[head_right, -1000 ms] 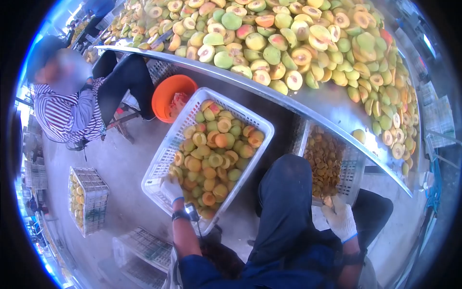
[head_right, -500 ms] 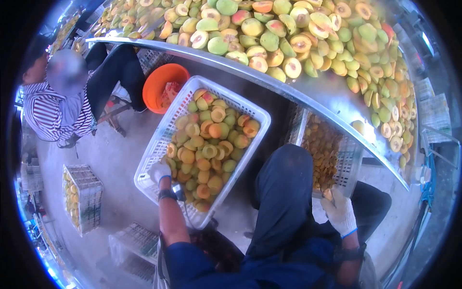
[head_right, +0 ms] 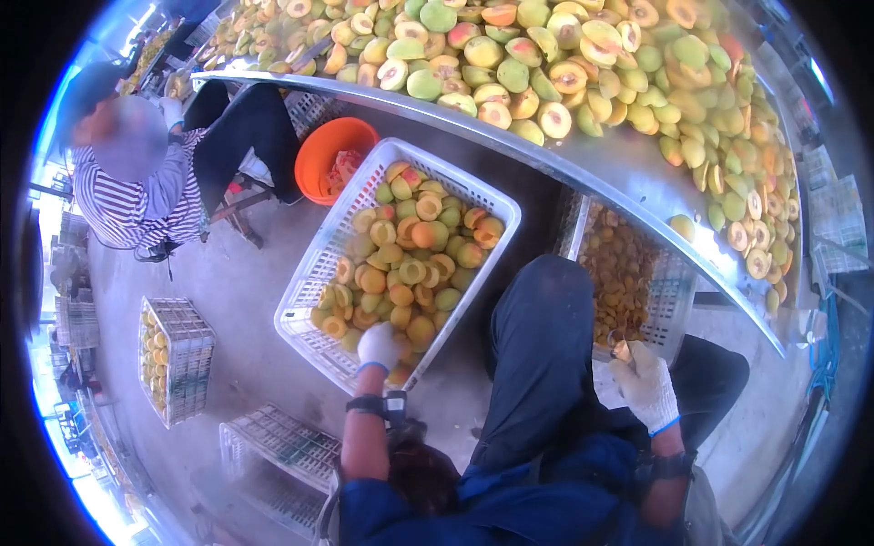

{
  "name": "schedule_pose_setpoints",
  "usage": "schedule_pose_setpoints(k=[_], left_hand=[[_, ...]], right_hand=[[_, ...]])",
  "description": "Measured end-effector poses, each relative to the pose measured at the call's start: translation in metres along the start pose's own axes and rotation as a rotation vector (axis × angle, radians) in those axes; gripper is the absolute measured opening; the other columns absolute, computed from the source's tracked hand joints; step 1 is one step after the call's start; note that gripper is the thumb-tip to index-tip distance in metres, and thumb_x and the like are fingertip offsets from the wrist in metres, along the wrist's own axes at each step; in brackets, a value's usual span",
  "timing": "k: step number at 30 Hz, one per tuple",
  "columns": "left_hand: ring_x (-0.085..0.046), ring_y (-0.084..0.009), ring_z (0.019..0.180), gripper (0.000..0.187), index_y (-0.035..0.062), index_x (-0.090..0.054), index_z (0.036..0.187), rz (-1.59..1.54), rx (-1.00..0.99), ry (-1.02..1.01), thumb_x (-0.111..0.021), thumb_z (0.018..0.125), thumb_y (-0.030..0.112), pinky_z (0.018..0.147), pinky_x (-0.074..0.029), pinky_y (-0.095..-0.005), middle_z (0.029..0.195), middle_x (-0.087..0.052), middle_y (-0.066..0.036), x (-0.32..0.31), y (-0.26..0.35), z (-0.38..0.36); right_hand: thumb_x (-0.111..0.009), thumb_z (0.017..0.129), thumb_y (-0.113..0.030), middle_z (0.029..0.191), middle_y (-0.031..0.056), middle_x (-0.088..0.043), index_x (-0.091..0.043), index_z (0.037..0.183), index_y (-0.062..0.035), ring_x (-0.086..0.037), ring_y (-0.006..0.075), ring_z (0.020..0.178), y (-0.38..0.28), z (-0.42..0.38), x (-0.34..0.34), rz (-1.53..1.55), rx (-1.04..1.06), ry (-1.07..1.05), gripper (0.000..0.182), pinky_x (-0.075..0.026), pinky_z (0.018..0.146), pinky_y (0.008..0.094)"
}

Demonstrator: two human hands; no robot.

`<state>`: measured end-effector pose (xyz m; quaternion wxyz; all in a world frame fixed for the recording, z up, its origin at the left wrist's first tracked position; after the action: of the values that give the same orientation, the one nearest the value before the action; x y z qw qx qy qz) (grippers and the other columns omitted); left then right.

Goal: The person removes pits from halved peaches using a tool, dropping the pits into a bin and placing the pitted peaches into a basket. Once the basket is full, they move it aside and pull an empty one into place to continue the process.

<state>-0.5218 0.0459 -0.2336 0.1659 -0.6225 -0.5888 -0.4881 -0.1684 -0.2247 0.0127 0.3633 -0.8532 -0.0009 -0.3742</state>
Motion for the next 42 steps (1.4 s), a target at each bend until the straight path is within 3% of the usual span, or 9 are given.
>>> schedule_pose_setpoints(k=[10, 17, 24, 28, 30, 36, 38, 41, 42], left_hand=[[-0.072, -0.0404, 0.095, 0.025, 0.0037, -0.071, 0.094, 0.061, -0.003, -0.131, -0.074, 0.084, 0.027, 0.085, -0.057, -0.0498, 0.095, -0.074, -0.022, 0.0, -0.005, -0.036], [-0.072, -0.0414, 0.096, 0.017, 0.0048, -0.074, 0.099, 0.205, 0.052, -0.009, -0.066, 0.087, 0.013, 0.085, -0.058, -0.0513, 0.099, -0.075, -0.022, -0.04, -0.006, -0.004], [-0.073, -0.04, 0.098, 0.022, 0.0046, -0.076, 0.099, 0.162, 0.116, 0.047, -0.072, 0.081, 0.016, 0.086, -0.058, -0.0503, 0.099, -0.075, -0.022, -0.038, -0.011, 0.001], [-0.073, -0.0394, 0.099, 0.032, 0.0029, -0.08, 0.099, 0.145, 0.175, -0.148, -0.077, 0.077, 0.026, 0.091, -0.057, -0.0484, 0.1, -0.076, -0.023, 0.007, 0.01, 0.015], [-0.073, -0.0415, 0.097, 0.034, 0.0015, -0.079, 0.096, -0.016, 0.299, 0.307, -0.076, 0.079, 0.031, 0.089, -0.057, -0.0482, 0.098, -0.075, -0.024, 0.024, 0.009, 0.019], [-0.072, -0.027, 0.083, 0.025, -0.0068, -0.074, 0.105, -0.623, 0.01, 0.728, -0.069, 0.091, 0.014, 0.081, -0.056, -0.0405, 0.094, -0.077, -0.019, 0.107, 0.122, -0.056], [-0.07, -0.0245, 0.083, 0.021, -0.0077, -0.073, 0.107, -0.705, 0.067, 0.78, -0.067, 0.093, 0.007, 0.08, -0.056, -0.0379, 0.096, -0.076, -0.016, 0.129, 0.186, -0.09], [-0.062, -0.0096, 0.075, 0.02, -0.0058, -0.073, 0.11, -0.701, -0.278, 0.51, -0.066, 0.098, 0.008, 0.065, -0.051, -0.0254, 0.091, -0.071, -0.01, 0.133, 0.25, -0.122], [-0.071, -0.0199, 0.083, 0.017, -0.0057, -0.074, 0.105, -0.76, -0.364, 0.32, -0.071, 0.091, 0.002, 0.077, -0.057, -0.0341, 0.095, -0.074, -0.014, 0.144, 0.281, -0.137]], right_hand=[[-0.064, 0.091, -0.016, 0.061, 0.0182, -0.06, -0.057, 0.086, 0.0031, -0.065, 0.0287, 0.055, 0.019, 0.0, 0.0, 0.022, 0.059, 0.013, 0.021, -0.046, 0.056, 0.041], [-0.064, 0.091, -0.016, 0.06, 0.0196, -0.057, -0.058, 0.087, 0.0031, -0.064, 0.0335, 0.055, 0.018, 0.0, 0.001, 0.055, 0.059, 0.028, 0.021, -0.046, 0.056, 0.0439], [-0.065, 0.091, -0.018, 0.072, 0.025, -0.061, -0.059, 0.091, 0.0022, -0.063, 0.0439, 0.068, 0.026, 0.001, 0.003, 0.044, 0.121, 0.002, 0.021, -0.047, 0.062, 0.0477], [-0.067, 0.091, -0.019, 0.08, 0.0269, -0.064, -0.061, 0.095, 0.0011, -0.063, 0.0481, 0.077, 0.031, -0.004, 0.015, 0.037, 0.103, 0.012, 0.022, -0.048, 0.067, 0.0503], [-0.067, 0.091, -0.02, 0.081, 0.0271, -0.064, -0.061, 0.096, 0.0008, -0.063, 0.0483, 0.078, 0.031, -0.008, 0.02, 0.037, 0.117, 0.031, 0.022, -0.048, 0.068, 0.0505], [-0.069, 0.095, -0.023, 0.085, 0.0262, -0.068, -0.064, 0.101, -0.0003, -0.068, 0.0471, 0.085, 0.039, -0.02, 0.038, 0.1, 0.139, 0.127, 0.024, -0.05, 0.069, 0.0502], [-0.069, 0.096, -0.022, 0.085, 0.026, -0.068, -0.064, 0.102, -0.0004, -0.069, 0.0469, 0.085, 0.042, -0.024, 0.036, 0.163, 0.146, 0.177, 0.023, -0.051, 0.069, 0.0499], [-0.067, 0.099, -0.022, 0.09, 0.0251, -0.07, -0.064, 0.111, -0.0005, -0.071, 0.0431, 0.089, 0.053, -0.023, 0.033, 0.285, 0.133, 0.171, 0.025, -0.053, 0.074, 0.0462], [-0.066, 0.099, -0.023, 0.091, 0.0243, -0.071, -0.064, 0.114, -0.0005, -0.072, 0.0406, 0.088, 0.058, -0.023, 0.03, 0.326, 0.107, 0.177, 0.027, -0.054, 0.075, 0.0445]])
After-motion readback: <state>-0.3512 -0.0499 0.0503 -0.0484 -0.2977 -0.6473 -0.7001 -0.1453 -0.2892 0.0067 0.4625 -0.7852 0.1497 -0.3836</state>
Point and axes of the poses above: each hand's wrist, its own z-axis towards the middle knuckle, its own x-axis out of the back of the hand, y = z × x, the point moved 1 cm from there along z, towards the middle knuckle
